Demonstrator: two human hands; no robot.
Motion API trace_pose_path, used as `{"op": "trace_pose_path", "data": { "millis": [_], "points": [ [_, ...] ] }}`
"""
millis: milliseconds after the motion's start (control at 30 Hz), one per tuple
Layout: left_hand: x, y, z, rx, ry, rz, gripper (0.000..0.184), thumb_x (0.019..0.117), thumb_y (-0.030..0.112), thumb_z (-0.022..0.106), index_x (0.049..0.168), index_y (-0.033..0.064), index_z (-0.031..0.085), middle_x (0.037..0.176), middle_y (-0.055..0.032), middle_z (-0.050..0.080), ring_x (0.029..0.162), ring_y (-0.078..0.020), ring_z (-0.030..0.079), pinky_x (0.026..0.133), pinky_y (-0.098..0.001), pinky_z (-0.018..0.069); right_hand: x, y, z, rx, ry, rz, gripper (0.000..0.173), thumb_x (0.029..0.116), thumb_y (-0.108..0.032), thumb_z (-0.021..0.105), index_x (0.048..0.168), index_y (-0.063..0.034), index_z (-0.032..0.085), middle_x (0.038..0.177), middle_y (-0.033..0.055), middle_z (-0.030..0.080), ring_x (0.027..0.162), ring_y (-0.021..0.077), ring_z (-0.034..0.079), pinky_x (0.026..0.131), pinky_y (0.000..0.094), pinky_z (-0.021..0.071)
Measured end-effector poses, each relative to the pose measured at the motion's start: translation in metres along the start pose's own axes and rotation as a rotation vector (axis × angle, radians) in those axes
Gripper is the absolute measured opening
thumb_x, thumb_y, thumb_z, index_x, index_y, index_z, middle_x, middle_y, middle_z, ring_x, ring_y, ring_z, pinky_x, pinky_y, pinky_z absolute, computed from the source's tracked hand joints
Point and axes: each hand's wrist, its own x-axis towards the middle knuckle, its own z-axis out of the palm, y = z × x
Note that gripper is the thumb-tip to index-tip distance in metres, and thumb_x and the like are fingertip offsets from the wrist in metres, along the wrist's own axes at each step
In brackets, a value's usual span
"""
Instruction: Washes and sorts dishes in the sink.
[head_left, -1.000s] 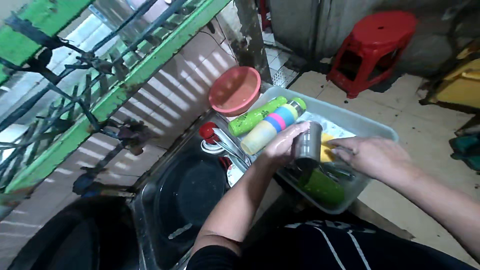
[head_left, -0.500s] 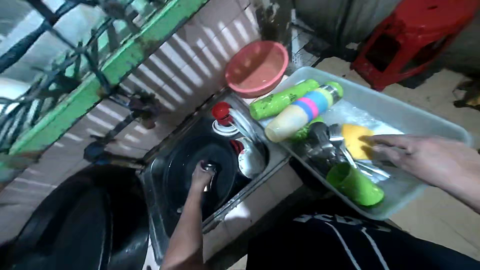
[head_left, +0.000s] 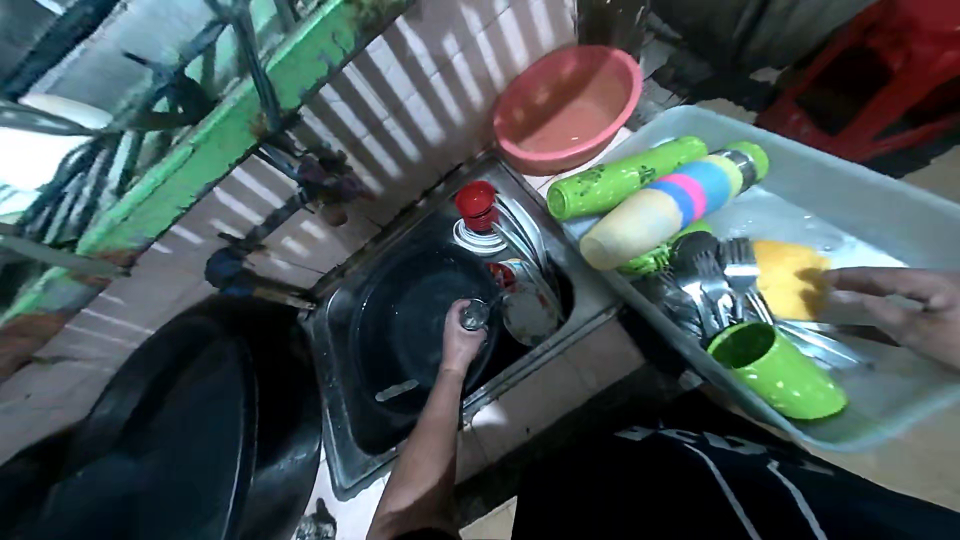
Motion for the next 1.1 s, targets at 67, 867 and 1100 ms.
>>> {"op": "trace_pose_path", "data": {
  "millis": [67,867,1100],
  "points": [
    [-0.016,0.050,-0.014,-0.152,0.033,0.076,0.078,0.0730,-0.001,0.087,0.142,0.0098,0.052,0.147,-0.0111,0.053,0.129,-0.0242,0.057,0.105,-0.0467,0.0515,0.002,0.010,0.002,-0.037,-0.006,-0.030,0.028,0.1026,-0.020,0.062,0.128,-0.0136,0.072,0.119,0.0200,0.072,0.109,0.0469,0.068,0.089,0.0741,0.0485],
    [-0.042,0.362,0.096,-0.644,-0.986,0.017,0.038,0.1084,0.039,0.038,0.118,0.0117,0.062,0.091,-0.0024,0.070,0.080,-0.0103,0.068,0.073,-0.0299,0.0591,0.001,0.028,0.007,-0.050,0.104,-0.223,0.028,0.1043,-0.035,0.056,0.125,-0.0279,0.073,0.107,0.0054,0.077,0.099,0.0317,0.073,0.082,0.0611,0.0564],
    [-0.016,0.239,-0.041,-0.978,-0.743,0.216,0.083,0.0870,0.052,0.074,0.157,0.0251,0.039,0.144,-0.0128,0.060,0.096,-0.0210,0.071,0.075,-0.0346,0.0607,0.001,0.028,0.011,-0.064,0.148,-0.215,0.025,0.1024,-0.034,0.061,0.122,-0.0291,0.075,0.103,0.0060,0.077,0.094,0.0335,0.073,0.077,0.0631,0.0563]
  ]
}}
